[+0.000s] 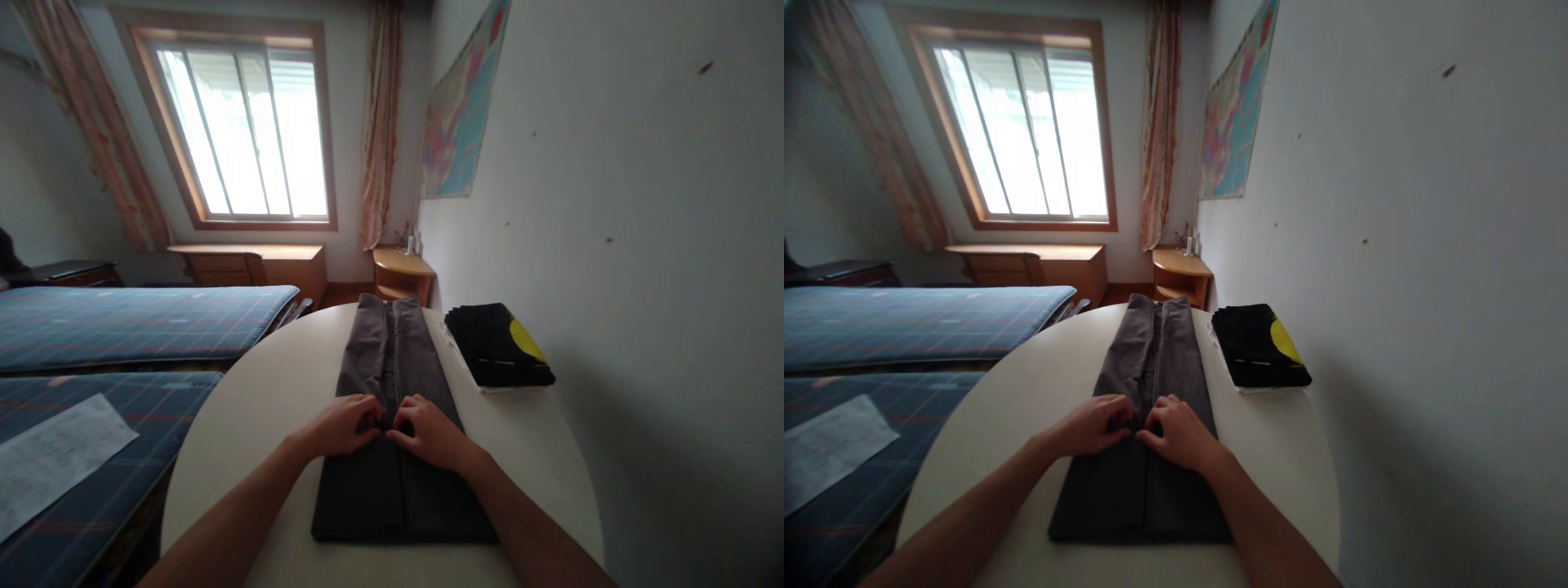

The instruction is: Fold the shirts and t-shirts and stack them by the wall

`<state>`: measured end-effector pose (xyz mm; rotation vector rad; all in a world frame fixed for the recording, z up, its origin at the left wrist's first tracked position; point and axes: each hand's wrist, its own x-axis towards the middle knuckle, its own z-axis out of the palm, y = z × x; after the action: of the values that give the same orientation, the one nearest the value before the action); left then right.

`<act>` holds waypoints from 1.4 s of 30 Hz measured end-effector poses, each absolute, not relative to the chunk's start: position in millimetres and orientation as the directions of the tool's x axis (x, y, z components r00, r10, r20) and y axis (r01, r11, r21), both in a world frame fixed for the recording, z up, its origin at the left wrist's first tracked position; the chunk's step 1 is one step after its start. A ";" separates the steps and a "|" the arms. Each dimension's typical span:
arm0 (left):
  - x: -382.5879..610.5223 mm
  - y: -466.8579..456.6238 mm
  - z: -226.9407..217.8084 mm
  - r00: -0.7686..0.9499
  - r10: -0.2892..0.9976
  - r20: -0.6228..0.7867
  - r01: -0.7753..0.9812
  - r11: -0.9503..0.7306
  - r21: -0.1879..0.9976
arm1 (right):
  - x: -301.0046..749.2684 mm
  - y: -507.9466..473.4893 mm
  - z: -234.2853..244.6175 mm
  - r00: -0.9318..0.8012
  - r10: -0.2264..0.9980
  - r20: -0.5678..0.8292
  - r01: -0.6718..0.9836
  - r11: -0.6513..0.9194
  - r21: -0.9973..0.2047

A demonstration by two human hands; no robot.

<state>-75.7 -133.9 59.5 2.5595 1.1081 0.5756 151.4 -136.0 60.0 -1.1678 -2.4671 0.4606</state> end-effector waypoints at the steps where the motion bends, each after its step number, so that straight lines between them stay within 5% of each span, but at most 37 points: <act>1: -76.4 -133.5 58.8 0.627 0.745 0.230 0.626 -0.657 0.420 | 150.5 -135.5 58.4 -0.573 0.798 0.187 0.675 0.589 -0.445; 9: -77.7 -134.1 60.8 0.658 0.732 0.176 0.575 -0.639 0.511 | 157.8 -132.6 58.8 -0.627 0.772 0.099 0.634 0.581 -0.511; 18: -69.0 -140.6 62.2 0.739 0.644 0.199 0.545 -0.744 0.387 | 159.4 -117.1 58.1 -0.519 0.837 0.173 0.628 0.511 -0.587; 26: -57.1 -148.3 64.4 0.846 0.502 0.182 0.447 -0.852 0.273 | 128.6 -47.2 42.1 -0.490 0.853 0.177 0.732 0.514 -0.447; 35: -55.1 -148.1 54.5 0.868 0.455 0.199 0.391 -0.873 0.291 | 105.3 -12.8 26.4 -0.342 0.915 0.213 0.812 0.402 -0.423; 42: -49.9 -156.8 56.3 0.861 0.437 0.260 0.359 -0.885 0.297 | 128.6 -31.2 24.3 -0.465 0.853 0.239 0.765 0.522 -0.378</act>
<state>-49.9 -156.8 56.3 2.7966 0.6079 0.4733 128.6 -31.2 24.3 -1.3301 -2.3700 0.3044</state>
